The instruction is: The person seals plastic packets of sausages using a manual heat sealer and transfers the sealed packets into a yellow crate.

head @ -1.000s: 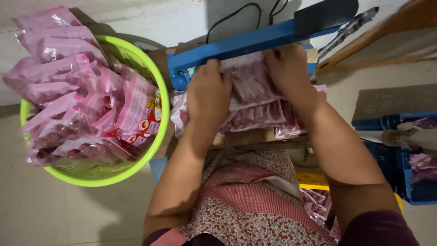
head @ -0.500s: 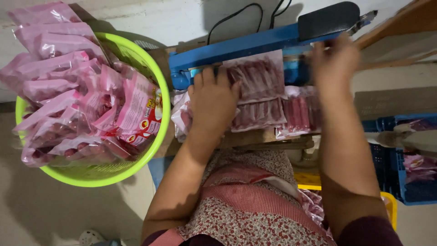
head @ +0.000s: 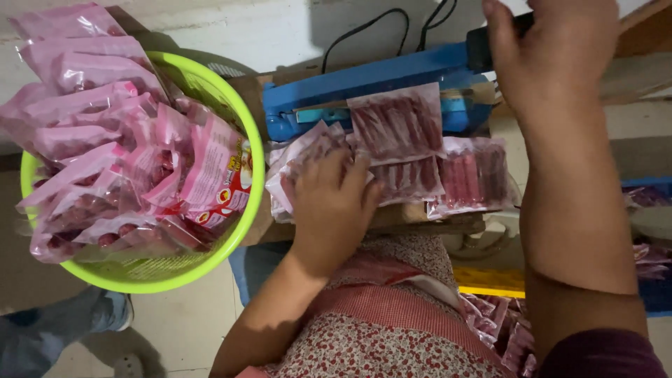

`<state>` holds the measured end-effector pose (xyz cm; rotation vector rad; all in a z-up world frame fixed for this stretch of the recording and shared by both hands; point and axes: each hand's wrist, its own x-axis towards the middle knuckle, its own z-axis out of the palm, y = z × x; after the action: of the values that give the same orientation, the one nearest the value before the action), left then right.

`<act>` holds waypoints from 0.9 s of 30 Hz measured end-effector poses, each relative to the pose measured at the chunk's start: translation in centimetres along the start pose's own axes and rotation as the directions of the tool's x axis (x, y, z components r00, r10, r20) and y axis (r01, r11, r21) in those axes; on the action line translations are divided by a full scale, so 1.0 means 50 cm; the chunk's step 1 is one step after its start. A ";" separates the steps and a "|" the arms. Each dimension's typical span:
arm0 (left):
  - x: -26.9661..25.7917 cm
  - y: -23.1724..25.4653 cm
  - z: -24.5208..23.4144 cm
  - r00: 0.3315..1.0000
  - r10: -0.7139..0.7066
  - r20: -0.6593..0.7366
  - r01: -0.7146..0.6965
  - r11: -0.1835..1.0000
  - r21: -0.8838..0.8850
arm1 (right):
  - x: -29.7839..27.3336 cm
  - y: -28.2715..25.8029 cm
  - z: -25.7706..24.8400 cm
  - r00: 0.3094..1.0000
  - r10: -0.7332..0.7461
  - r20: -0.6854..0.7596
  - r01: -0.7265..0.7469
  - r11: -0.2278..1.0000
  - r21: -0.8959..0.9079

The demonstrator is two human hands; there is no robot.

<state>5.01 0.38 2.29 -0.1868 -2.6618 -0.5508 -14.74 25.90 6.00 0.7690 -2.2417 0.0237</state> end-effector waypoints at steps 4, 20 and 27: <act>-0.018 0.003 0.002 0.999 0.047 -0.007 -0.047 0.990 -0.133 | -0.031 0.013 0.070 0.997 0.062 0.039 -0.064 0.996 0.054; -0.119 -0.003 0.000 0.876 0.370 0.310 0.033 0.594 -0.804 | -0.064 -0.017 0.170 0.947 0.205 0.248 -0.284 0.895 0.343; -0.392 -0.113 0.179 0.603 -0.023 0.797 0.716 0.456 -0.528 | -0.068 -0.014 0.192 0.934 0.233 0.269 -0.304 0.916 0.261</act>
<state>18.26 -2.08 -15.46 0.0346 -2.8355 -2.3849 -18.82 24.75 -3.29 0.6345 -2.5931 0.4384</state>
